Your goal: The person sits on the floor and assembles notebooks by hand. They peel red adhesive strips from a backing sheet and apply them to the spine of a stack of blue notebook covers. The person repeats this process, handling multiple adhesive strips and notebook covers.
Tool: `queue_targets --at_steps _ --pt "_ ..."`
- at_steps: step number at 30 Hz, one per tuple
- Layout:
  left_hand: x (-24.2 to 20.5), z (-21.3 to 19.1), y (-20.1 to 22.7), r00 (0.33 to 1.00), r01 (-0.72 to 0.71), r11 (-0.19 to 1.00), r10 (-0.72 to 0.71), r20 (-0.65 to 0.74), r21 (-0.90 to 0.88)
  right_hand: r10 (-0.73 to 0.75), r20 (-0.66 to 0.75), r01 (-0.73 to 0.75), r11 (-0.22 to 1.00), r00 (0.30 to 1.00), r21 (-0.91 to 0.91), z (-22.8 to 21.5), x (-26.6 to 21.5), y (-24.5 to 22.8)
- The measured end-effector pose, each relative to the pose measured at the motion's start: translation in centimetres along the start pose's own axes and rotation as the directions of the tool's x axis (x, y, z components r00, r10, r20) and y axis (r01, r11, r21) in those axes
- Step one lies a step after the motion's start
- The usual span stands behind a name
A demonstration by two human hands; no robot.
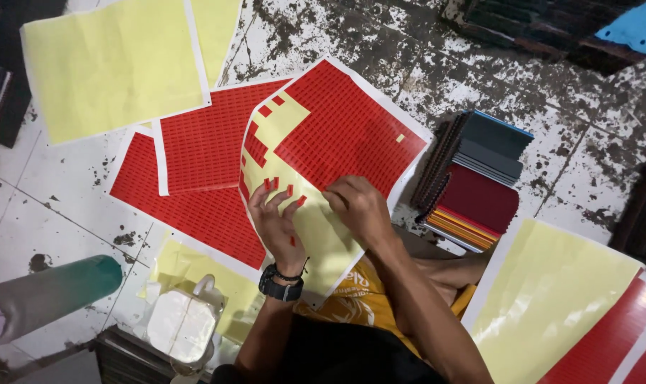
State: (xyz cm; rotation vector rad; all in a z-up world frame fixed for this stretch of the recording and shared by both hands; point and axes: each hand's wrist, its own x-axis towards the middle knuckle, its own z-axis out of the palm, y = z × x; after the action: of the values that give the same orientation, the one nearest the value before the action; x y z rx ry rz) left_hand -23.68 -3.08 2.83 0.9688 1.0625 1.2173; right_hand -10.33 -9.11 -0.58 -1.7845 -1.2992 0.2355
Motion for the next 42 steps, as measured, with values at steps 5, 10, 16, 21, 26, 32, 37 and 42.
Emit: queue_targets --at_steps 5,10,16,21,26,32,37,42 --pt "0.4 0.5 0.5 0.997 0.074 0.997 -0.075 -0.027 -0.035 0.336 0.079 -0.345 0.918 0.939 0.197 -0.4 0.1 -0.1" --pt "0.9 1.6 0.6 0.991 0.117 0.986 -0.124 -0.053 -0.117 0.270 -0.163 -0.218 0.936 0.949 0.278 0.2 -1.5 -0.8" --pt "1.4 5.1 -0.8 0.981 0.185 0.942 -0.195 -0.009 -0.278 -0.096 -0.253 0.154 0.963 0.963 0.221 -3.8 -2.0 -8.4" --pt "-0.3 11.3 0.8 0.935 0.343 0.869 -0.281 0.216 -0.356 0.001 -0.146 0.052 0.932 0.989 0.359 -11.7 -2.1 -7.1" --pt "-2.7 17.3 0.9 0.734 0.229 0.973 -0.167 0.658 -0.009 0.101 -0.297 -0.097 0.995 0.949 0.027 -20.5 -1.1 -2.3" --pt "-5.2 22.4 2.1 0.338 -0.328 0.942 0.050 0.940 0.068 0.152 -0.253 -0.158 0.987 0.955 -0.002 -28.2 -1.6 0.0" --pt "-6.4 24.1 1.1 0.266 -0.394 0.912 -0.004 0.964 0.112 0.182 -0.167 -0.175 0.983 0.969 0.057 -30.4 -2.0 0.2" --pt "-6.6 24.5 1.1 0.240 -0.380 0.914 -0.049 0.970 0.141 0.254 -0.130 -0.245 0.966 0.958 0.079 -29.8 -2.5 1.8"
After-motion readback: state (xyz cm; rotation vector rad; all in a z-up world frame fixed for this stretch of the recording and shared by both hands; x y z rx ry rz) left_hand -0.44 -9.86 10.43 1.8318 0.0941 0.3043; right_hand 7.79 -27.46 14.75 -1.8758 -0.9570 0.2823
